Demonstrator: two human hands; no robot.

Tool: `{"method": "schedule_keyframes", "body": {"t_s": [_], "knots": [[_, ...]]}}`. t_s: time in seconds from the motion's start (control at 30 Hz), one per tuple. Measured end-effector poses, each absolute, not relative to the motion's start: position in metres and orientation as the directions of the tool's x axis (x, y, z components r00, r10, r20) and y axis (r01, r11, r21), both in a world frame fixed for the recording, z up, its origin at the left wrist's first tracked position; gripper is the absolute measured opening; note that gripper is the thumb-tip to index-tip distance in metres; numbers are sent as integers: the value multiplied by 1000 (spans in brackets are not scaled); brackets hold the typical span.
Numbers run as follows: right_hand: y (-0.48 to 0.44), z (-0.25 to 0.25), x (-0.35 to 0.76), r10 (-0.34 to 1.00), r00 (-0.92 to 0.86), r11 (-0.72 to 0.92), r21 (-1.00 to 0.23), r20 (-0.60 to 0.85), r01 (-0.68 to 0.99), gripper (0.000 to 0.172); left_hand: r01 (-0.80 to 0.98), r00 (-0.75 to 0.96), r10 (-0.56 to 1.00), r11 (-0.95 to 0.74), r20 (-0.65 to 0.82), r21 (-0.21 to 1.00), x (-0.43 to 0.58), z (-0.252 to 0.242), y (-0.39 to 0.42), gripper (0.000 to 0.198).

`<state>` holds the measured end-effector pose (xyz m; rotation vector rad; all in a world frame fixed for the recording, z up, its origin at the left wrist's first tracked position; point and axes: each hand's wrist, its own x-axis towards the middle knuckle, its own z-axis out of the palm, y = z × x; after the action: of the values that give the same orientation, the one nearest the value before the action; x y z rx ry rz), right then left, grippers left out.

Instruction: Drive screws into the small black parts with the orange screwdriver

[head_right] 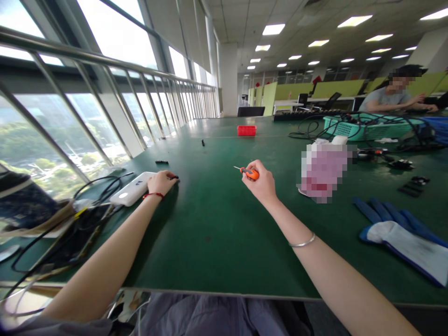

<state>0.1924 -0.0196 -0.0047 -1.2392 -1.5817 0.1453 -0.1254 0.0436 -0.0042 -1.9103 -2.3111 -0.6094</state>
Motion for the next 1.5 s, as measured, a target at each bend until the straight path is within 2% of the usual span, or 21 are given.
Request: {"method": "schedule_keyframes", "body": {"t_s": [0.07, 0.17, 0.23, 0.33, 0.8, 1.2, 1.37, 1.5], "knots": [[-21, -1, 190, 752, 109, 497, -668, 650, 553, 13, 928, -109, 946, -14, 306, 372, -104, -4, 40, 21], [-22, 5, 190, 740, 136, 540, -703, 658, 462, 18, 774, 167, 929, -331, 331, 539, -53, -9, 27, 17], [-25, 11, 192, 698, 180, 564, -687, 693, 458, 22, 680, 329, 886, -463, 327, 568, -17, -16, 15, 16], [-31, 21, 196, 606, 213, 600, -616, 766, 510, 27, 661, 461, 832, -555, 309, 505, 18, -27, -1, 14], [-35, 25, 198, 639, 147, 594, -606, 755, 530, 26, 630, 457, 830, -556, 321, 542, 22, -35, -4, 15], [-31, 21, 199, 638, 179, 592, -626, 749, 507, 26, 624, 463, 829, -557, 315, 548, 21, -36, -2, 16], [-32, 22, 199, 658, 155, 580, -627, 737, 521, 25, 642, 485, 817, -575, 312, 507, 20, -33, -5, 16], [-33, 25, 200, 675, 153, 556, -634, 721, 538, 24, 702, 473, 799, -596, 371, 389, 14, -31, -7, 20]]}}
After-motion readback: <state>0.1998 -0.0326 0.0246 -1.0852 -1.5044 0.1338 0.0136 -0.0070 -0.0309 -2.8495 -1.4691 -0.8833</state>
